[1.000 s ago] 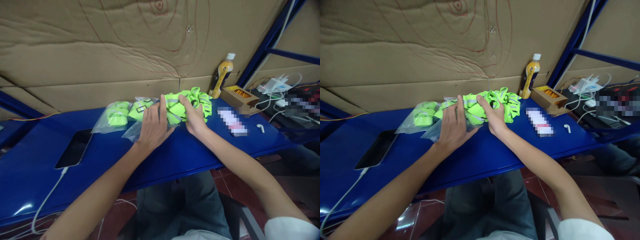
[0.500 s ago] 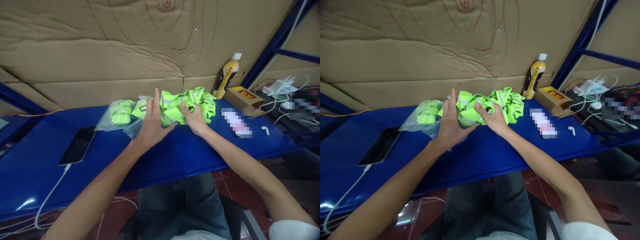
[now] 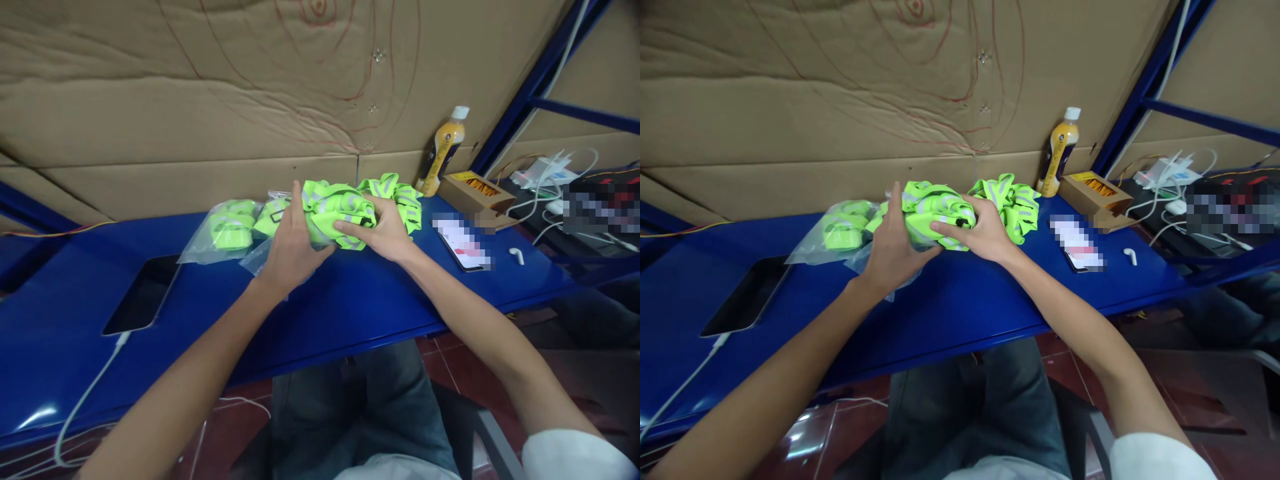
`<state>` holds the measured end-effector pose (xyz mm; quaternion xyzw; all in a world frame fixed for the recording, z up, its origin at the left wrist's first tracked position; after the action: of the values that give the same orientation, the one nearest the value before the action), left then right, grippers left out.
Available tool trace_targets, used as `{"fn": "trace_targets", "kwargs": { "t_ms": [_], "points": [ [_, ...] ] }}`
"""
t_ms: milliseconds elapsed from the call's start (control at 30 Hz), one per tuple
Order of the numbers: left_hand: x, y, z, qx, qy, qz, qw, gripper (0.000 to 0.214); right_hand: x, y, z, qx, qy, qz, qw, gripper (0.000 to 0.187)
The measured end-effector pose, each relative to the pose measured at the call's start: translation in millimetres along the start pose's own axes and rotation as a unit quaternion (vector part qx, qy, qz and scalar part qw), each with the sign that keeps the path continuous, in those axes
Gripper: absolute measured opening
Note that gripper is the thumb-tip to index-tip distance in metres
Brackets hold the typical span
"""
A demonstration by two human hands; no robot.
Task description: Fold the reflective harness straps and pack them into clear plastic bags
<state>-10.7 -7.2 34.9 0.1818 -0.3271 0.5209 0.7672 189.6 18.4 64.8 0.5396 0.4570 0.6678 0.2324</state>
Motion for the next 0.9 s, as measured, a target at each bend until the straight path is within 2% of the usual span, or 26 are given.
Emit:
{"fn": "trace_targets", "kwargs": {
  "t_ms": [133, 267, 400, 467, 533, 600, 667, 733, 800, 900],
  "points": [
    [-1, -4, -0.9, -0.005, 0.001, -0.042, 0.999, 0.117, 0, -4, -1, 0.038, 0.019, -0.018, 0.999, 0.056],
    [-4, -5, -2.7, -0.026, 0.052, -0.104, 0.993, 0.127, -2, -21, 2, 0.089, 0.095, -0.125, 0.984, 0.049],
    [-7, -8, -0.8, -0.043, 0.083, -0.119, 0.989, 0.133, -3, -28, 6, 0.107, 0.146, -0.209, 0.961, 0.044],
    [-7, -11, 1.3, -0.043, 0.081, -0.136, 0.986, 0.129, -3, -26, 6, 0.083, 0.161, -0.204, 0.962, 0.040],
    [-6, -13, 2.2, -0.032, 0.061, -0.147, 0.987, 0.124, -2, -22, 4, 0.062, 0.153, -0.168, 0.972, 0.038],
    [-3, -13, 1.4, -0.007, 0.020, -0.117, 0.993, 0.125, 0, -19, 2, 0.060, 0.129, -0.120, 0.982, 0.039],
    [-2, -8, -0.6, 0.018, -0.025, -0.044, 0.999, 0.132, 2, -19, 0, 0.070, 0.108, -0.084, 0.988, 0.041],
    [-2, -3, -3.8, 0.021, -0.038, 0.032, 0.999, 0.132, 3, -21, 0, 0.081, 0.091, -0.070, 0.990, 0.042],
    [-3, 2, -7.4, -0.004, -0.004, 0.079, 0.997, 0.113, 3, -25, 1, 0.092, 0.081, -0.083, 0.989, 0.041],
    [-3, 3, -10.0, -0.039, 0.074, 0.095, 0.992, 0.078, 1, -30, 4, 0.095, 0.094, -0.147, 0.980, 0.044]
  ]
}}
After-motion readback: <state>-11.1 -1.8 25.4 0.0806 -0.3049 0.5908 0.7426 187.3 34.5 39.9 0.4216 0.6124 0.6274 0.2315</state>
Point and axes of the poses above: each hand's wrist, its own x-axis towards the middle knuckle, its own z-axis out of the back of the hand, y = z × x, the point moved 3 cm from there along x, towards the middle knuckle, and after that the axes turned 13 degrees about x, right-handed, at the moved point
